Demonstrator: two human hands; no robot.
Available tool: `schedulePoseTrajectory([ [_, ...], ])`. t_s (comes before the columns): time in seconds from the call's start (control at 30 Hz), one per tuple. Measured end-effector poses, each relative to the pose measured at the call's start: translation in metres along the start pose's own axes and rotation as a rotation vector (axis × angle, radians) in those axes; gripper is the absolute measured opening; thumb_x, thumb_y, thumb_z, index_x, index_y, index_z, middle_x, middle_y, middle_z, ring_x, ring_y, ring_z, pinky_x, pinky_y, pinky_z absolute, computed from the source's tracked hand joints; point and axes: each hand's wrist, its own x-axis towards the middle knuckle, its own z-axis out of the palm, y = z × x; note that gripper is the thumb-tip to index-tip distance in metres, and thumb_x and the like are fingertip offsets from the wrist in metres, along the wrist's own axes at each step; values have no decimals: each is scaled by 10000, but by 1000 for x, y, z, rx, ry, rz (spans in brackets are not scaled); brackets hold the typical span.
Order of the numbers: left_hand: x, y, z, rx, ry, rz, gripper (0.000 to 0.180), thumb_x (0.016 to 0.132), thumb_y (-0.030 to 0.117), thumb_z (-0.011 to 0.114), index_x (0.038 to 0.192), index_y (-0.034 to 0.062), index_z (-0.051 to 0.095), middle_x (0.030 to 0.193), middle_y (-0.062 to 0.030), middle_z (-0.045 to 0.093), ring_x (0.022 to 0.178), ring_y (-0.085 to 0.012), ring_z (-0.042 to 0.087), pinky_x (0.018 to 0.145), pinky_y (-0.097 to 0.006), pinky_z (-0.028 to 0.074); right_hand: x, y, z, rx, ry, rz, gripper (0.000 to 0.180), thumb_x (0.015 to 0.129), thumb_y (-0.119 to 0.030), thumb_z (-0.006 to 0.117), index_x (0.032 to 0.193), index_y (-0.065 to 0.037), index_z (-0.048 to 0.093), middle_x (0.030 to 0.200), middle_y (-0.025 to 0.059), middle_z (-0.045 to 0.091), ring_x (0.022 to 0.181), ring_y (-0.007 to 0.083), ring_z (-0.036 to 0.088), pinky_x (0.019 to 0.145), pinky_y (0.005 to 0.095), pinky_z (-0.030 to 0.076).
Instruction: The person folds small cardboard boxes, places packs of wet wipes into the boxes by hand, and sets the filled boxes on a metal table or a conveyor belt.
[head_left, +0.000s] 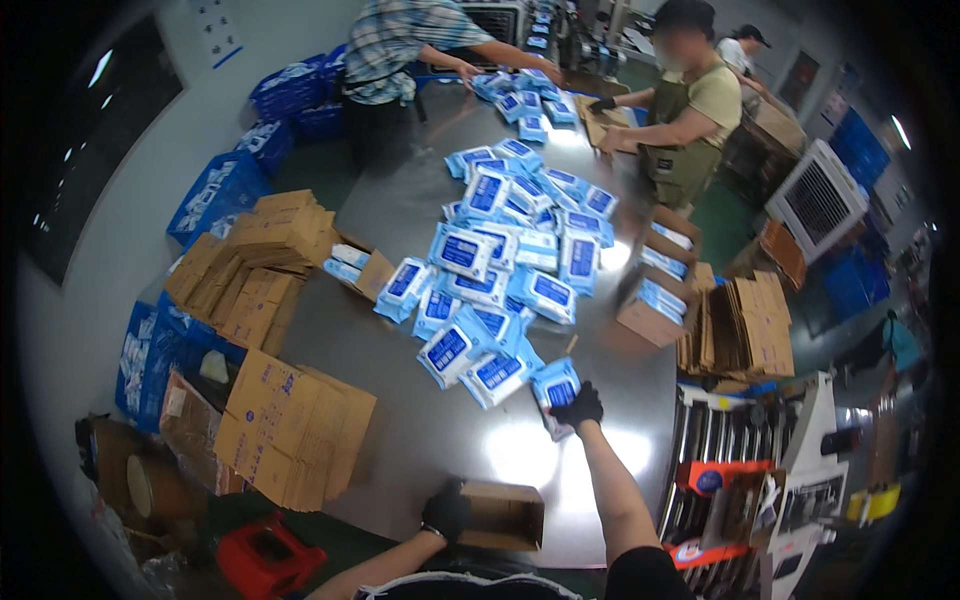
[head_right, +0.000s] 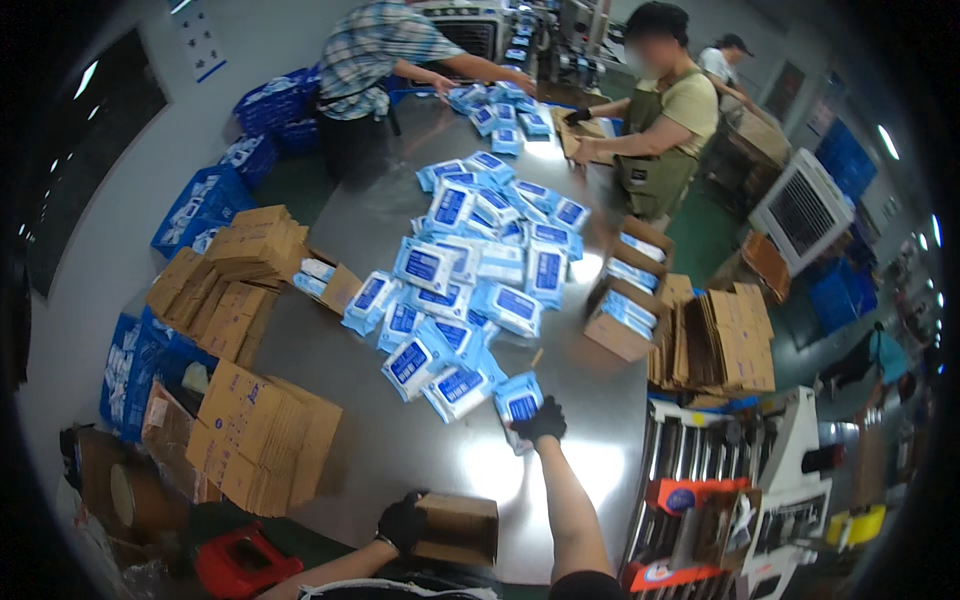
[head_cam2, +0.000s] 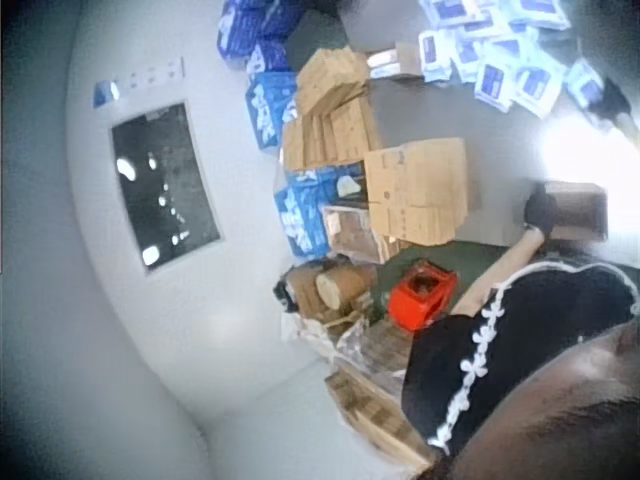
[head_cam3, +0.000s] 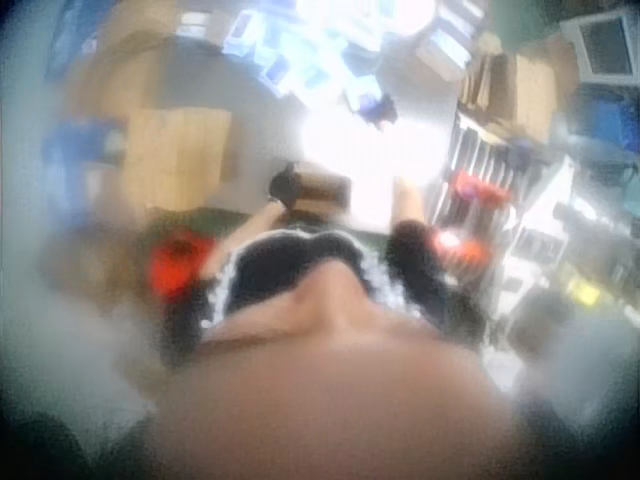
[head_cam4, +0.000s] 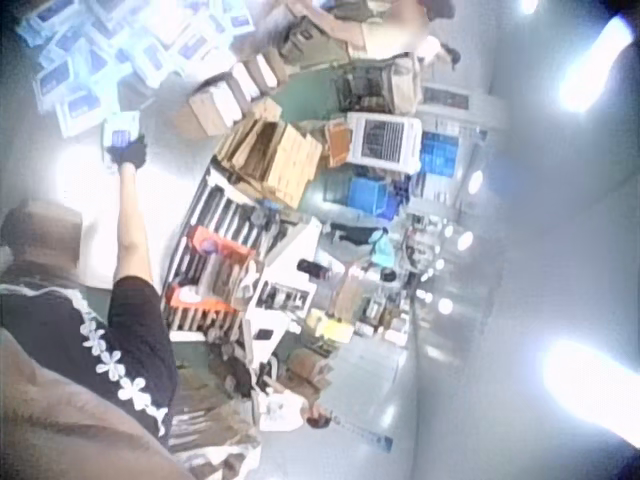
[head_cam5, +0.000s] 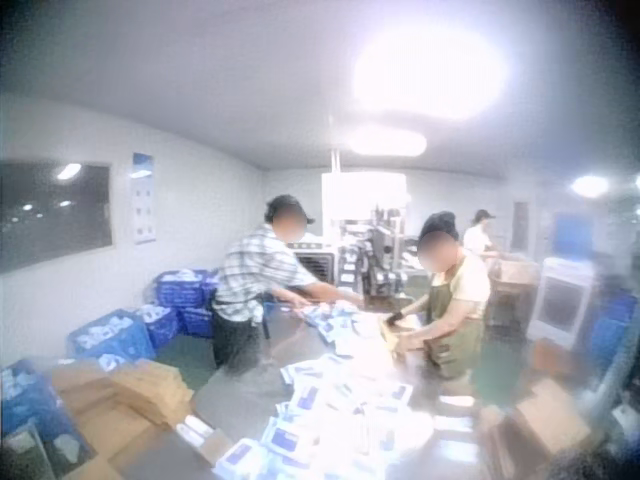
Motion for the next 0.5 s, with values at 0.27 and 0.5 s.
schedulePoseTrajectory([
  [0.27,-10,-30,24,-38,133,163,310,906,197,492,1167,68,598,1027,-186,671,953,-344,648,814,-444,514,-48,-42,48,1871,-969,406,647,799,-220,778,1325,-3,471,1246,147,582,1120,243,586,942,383,490],
  [0.5,4,-9,20,40,-27,198,398,897,200,507,1242,3,526,1215,-244,542,1131,-368,536,932,-453,451,7,-278,137,1330,437,424,932,688,-510,809,1378,0,445,1255,197,562,1145,346,522,952,418,452],
])
